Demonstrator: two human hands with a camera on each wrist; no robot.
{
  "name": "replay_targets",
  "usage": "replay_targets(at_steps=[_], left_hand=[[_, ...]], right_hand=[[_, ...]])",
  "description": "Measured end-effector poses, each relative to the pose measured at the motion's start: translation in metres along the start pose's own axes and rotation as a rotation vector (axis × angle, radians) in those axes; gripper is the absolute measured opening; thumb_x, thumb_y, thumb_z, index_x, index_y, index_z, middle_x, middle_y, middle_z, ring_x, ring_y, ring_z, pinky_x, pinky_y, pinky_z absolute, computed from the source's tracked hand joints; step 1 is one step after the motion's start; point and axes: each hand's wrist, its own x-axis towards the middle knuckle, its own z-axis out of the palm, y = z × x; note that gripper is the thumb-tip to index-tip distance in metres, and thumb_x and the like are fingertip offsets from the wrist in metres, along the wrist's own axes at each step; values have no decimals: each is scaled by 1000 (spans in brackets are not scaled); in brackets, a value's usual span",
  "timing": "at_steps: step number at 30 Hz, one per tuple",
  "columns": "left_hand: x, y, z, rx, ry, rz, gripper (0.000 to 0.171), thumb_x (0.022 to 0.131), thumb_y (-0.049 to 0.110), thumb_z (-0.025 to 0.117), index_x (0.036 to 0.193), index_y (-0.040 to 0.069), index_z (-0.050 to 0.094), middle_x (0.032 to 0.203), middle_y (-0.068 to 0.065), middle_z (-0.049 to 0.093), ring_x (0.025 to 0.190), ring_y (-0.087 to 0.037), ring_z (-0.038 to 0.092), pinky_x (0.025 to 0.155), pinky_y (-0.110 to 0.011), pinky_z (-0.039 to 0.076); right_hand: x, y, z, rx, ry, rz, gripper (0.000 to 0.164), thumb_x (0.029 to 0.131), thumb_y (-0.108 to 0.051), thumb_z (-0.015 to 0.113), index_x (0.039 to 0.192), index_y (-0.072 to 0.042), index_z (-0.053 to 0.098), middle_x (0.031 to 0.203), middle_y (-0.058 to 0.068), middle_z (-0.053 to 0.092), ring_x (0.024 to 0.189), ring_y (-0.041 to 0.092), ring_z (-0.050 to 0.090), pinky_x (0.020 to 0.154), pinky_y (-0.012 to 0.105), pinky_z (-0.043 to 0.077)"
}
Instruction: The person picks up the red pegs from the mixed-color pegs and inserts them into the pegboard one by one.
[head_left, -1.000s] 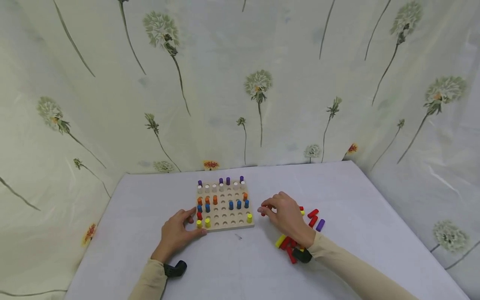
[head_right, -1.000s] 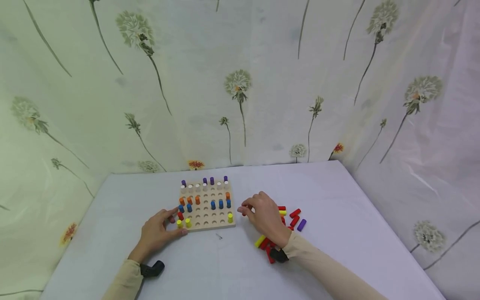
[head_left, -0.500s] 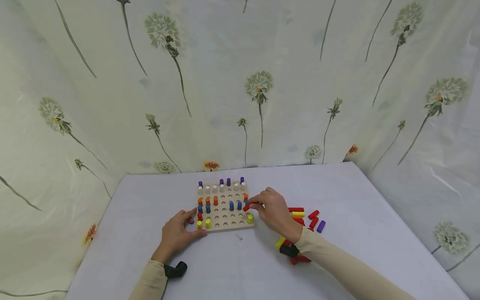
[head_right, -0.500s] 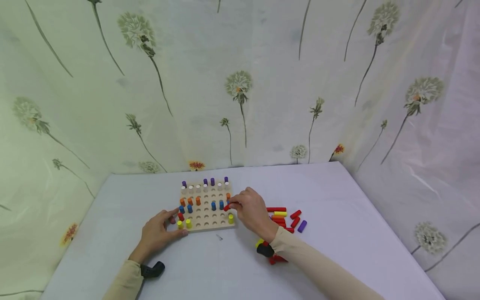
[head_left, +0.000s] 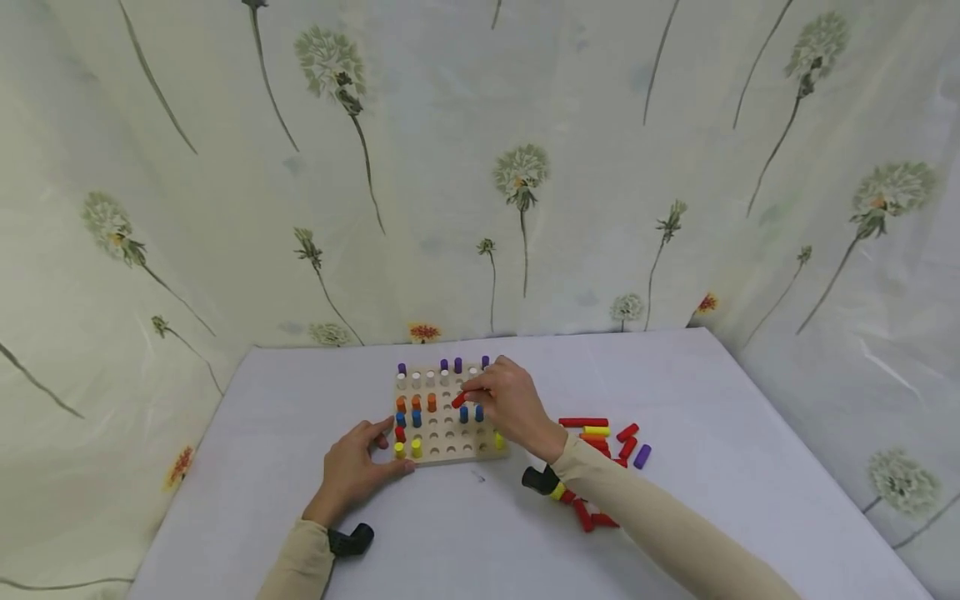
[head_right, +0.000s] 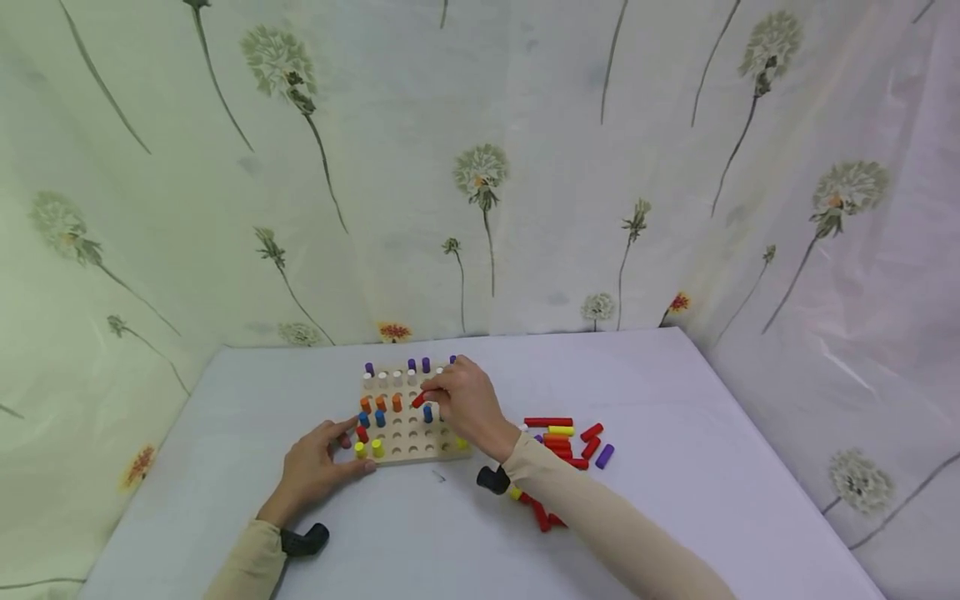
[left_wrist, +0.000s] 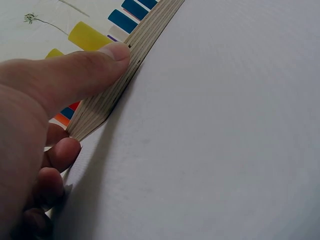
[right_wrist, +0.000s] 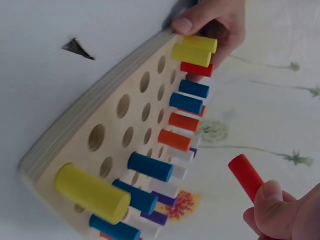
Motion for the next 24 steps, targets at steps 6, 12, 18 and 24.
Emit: replay_targets(at_steps=[6,12,18,24], left_hand=[[0,1,1,3,4,-1,87,73,57,93,144,14,68,94,8,60,75,-10,46,68,-28,34],[0,3,0,-2,4,-1,87,73,57,93,144,14,67,91,9,58,73,-10,44,66,-27,33],[-1,3,-1,0,5,-5,88,72,58,93,144,14,67,92,9,58,73,-10,44,66,-28,33],[-1,1,0,3,5,-10,88,72,59,93,144,15,68,90,10,58,73,-9,44,65,-27,33]], right_hand=[[8,-9,13,-7,-28,-52,9,85,-5,88,93,-9,87,81,0,78,78,15,54,69,24,45],[9,-16,22,-22,-61,-106,9,86,-5,87,92,-11,87,83,0,79,78,14,55,70,24,46],[7,-16,34,-18,-81,-114,10,85,-5,87,92,-11,87,83,-1,79,79,14,56,73,26,44],[5,-20,44,-36,-115,-105,9,85,-7,88,93,-12,87,83,-2,80,78,13,55,71,24,44]])
